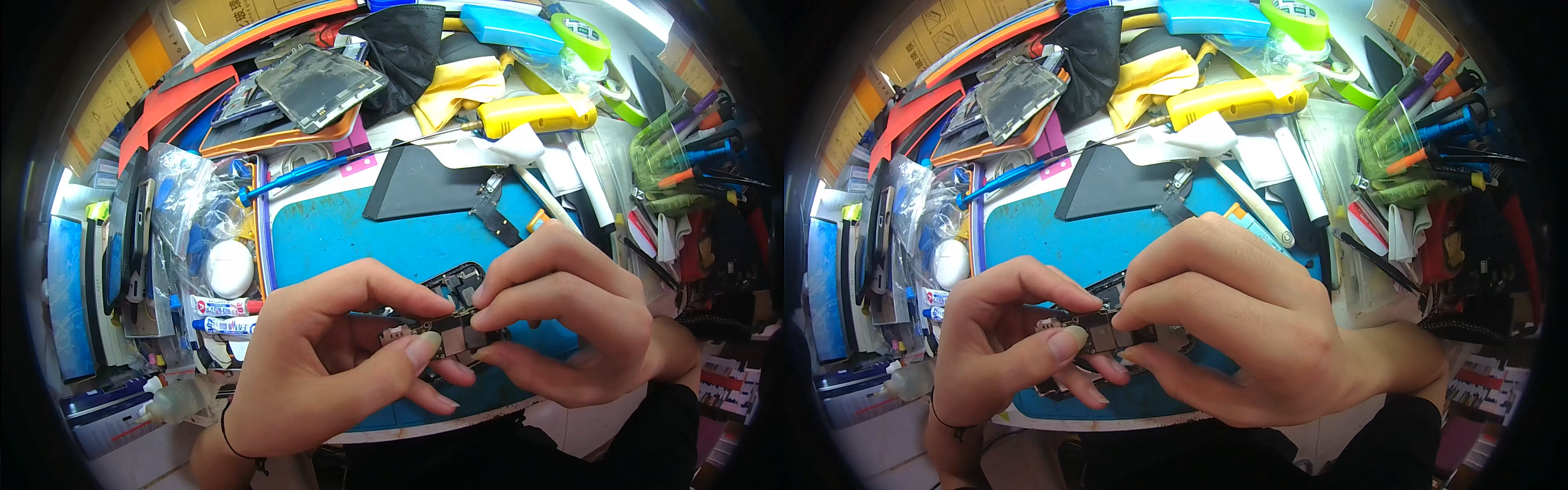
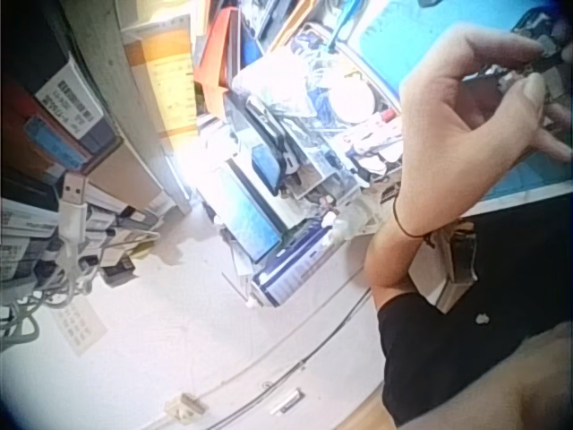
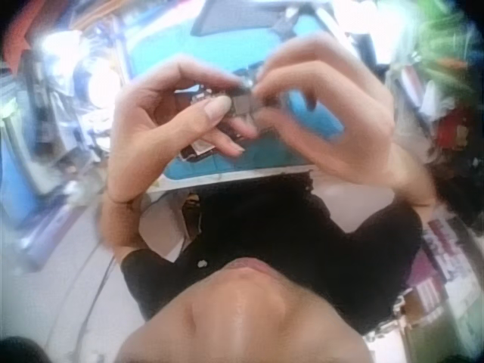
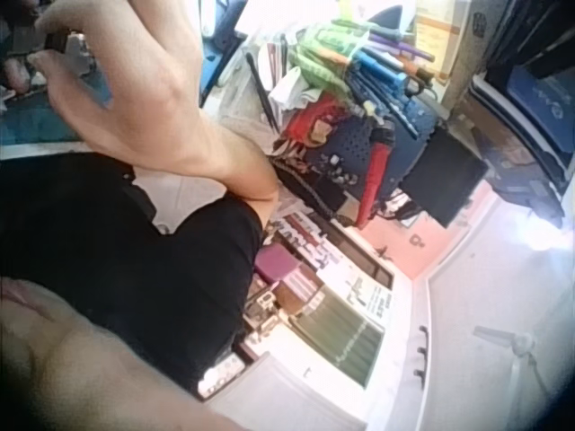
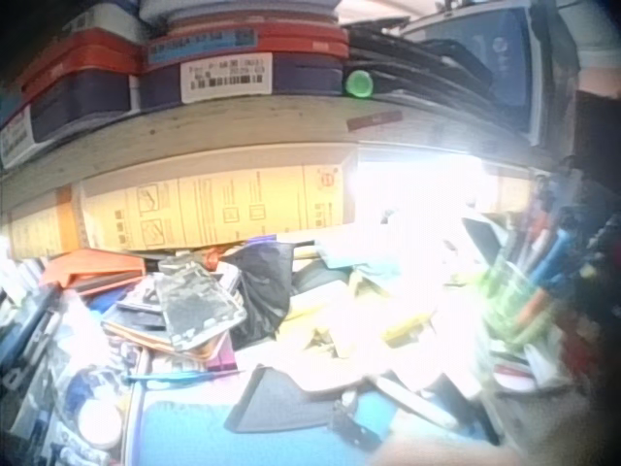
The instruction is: The person disassembles a smartphone by hand, removing the motherboard, camera module, and internal shielding. They separate the frame from the back cover and set components aside on a blue work mat.
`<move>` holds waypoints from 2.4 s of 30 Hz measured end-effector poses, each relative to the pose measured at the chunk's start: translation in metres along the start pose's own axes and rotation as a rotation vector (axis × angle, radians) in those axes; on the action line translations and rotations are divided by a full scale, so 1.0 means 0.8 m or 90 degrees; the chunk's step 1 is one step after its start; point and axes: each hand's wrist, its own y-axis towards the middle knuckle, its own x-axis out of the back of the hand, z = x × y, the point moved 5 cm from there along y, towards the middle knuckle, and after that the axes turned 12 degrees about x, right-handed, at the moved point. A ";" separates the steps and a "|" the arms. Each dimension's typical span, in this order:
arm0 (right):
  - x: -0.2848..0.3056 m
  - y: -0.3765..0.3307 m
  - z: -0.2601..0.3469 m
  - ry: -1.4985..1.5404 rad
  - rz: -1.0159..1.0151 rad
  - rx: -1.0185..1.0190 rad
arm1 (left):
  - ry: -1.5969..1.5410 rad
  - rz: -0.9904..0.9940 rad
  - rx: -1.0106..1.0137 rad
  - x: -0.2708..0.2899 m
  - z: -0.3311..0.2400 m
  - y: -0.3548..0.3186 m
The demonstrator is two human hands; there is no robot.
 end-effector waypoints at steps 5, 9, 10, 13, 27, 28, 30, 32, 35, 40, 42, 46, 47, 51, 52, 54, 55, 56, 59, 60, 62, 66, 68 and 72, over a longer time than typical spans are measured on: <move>0.000 0.000 0.000 0.003 -0.002 -0.005 | -0.001 0.003 0.010 -0.001 0.000 0.000; 0.000 0.000 0.001 0.004 -0.003 -0.003 | -0.003 0.002 0.006 -0.002 0.000 0.000; 0.000 0.000 0.001 0.003 -0.002 -0.002 | -0.028 0.008 0.003 -0.002 0.000 -0.001; 0.001 0.000 0.000 -0.004 0.001 0.010 | -0.028 0.008 0.001 -0.001 0.000 -0.001; -0.001 -0.001 -0.006 0.024 0.012 -0.033 | -0.019 -0.029 -0.035 0.008 0.001 0.004; -0.001 -0.001 -0.006 0.022 0.018 -0.034 | -0.038 -0.012 -0.045 0.007 0.000 0.004; 0.000 -0.002 -0.006 0.027 0.012 -0.043 | -0.026 -0.030 -0.027 0.008 0.002 0.003; 0.000 -0.002 -0.004 0.012 0.017 -0.034 | -0.025 -0.026 -0.020 0.007 0.002 0.004; -0.002 0.000 -0.002 0.000 0.017 -0.005 | -0.013 -0.017 -0.013 0.007 0.003 0.003; -0.003 0.000 0.000 0.002 0.015 0.003 | -0.022 -0.002 -0.018 0.008 0.004 0.003; -0.002 0.001 0.000 0.000 0.013 0.001 | -0.010 -0.015 -0.016 0.009 0.004 0.003; -0.002 0.001 0.001 0.002 0.021 -0.004 | -0.031 -0.005 -0.025 0.008 0.004 0.002; -0.002 0.001 0.000 0.004 0.019 -0.005 | -0.015 -0.017 -0.020 0.008 0.004 0.003; -0.001 0.001 0.000 0.004 0.011 -0.005 | -0.014 -0.011 -0.023 0.007 0.004 0.003; -0.002 0.001 0.000 0.002 0.016 -0.003 | -0.028 -0.001 -0.023 0.007 0.004 0.003; -0.001 0.001 0.001 -0.002 0.011 0.001 | -0.011 -0.012 -0.020 0.008 0.004 0.003; -0.001 0.001 0.001 0.000 0.015 0.000 | -0.028 -0.001 -0.023 0.007 0.003 0.003; -0.001 0.001 0.001 0.002 0.016 -0.001 | -0.009 -0.013 -0.019 0.008 0.004 0.003; -0.001 0.001 0.001 0.002 0.017 0.001 | -0.007 -0.018 -0.022 0.008 0.003 0.002; -0.001 0.001 0.001 0.005 0.008 0.003 | -0.010 -0.022 -0.022 0.008 0.004 0.002; -0.003 0.001 0.001 -0.005 0.007 0.018 | -0.007 -0.023 -0.024 0.008 0.003 0.002; -0.003 0.000 0.001 -0.008 0.000 0.027 | -0.007 -0.017 -0.026 0.007 0.003 0.002; -0.003 0.000 0.002 -0.009 0.007 0.027 | -0.007 -0.016 -0.025 0.007 0.003 0.003; -0.003 0.000 0.002 -0.006 0.010 0.025 | -0.004 -0.022 -0.028 0.007 0.003 0.002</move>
